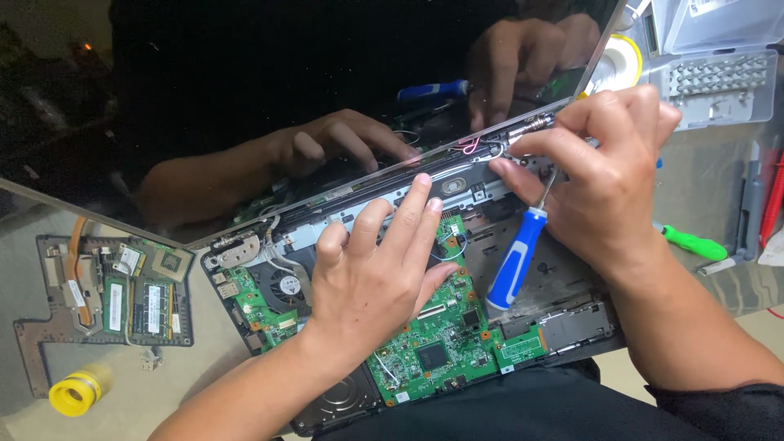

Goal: Routing internal cables and securing components with a screwdriver inside a laptop

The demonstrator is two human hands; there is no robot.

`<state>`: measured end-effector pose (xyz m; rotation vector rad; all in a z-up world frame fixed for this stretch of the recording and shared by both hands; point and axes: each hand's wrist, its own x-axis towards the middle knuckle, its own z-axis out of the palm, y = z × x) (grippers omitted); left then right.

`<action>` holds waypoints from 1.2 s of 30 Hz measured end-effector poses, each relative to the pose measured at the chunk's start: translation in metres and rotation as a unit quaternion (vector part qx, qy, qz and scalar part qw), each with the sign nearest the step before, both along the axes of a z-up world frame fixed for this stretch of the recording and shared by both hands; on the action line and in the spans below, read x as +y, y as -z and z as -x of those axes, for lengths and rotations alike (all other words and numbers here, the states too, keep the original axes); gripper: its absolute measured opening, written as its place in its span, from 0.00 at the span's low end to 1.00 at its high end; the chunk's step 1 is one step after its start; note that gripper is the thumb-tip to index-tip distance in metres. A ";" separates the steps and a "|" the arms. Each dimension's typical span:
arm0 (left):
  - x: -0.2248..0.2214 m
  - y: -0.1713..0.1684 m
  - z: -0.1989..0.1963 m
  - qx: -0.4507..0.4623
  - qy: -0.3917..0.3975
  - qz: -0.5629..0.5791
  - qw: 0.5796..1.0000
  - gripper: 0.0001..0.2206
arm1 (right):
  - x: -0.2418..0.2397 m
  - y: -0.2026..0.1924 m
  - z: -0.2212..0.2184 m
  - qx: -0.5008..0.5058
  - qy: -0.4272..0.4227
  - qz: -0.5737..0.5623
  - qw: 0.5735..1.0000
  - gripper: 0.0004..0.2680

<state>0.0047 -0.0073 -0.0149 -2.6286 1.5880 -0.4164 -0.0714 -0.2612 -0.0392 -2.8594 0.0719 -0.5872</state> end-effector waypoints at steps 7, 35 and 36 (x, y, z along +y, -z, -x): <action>0.000 0.000 0.001 0.006 -0.003 -0.001 1.000 0.29 | 0.008 -0.002 -0.001 0.001 0.024 -0.024 0.999 0.09; 0.001 0.007 -0.004 0.093 -0.008 0.024 0.995 0.31 | 0.005 0.004 -0.001 0.025 -0.065 0.021 0.997 0.09; 0.001 0.007 -0.004 0.098 -0.005 0.024 0.995 0.31 | 0.005 0.004 -0.001 0.028 -0.062 0.017 0.998 0.10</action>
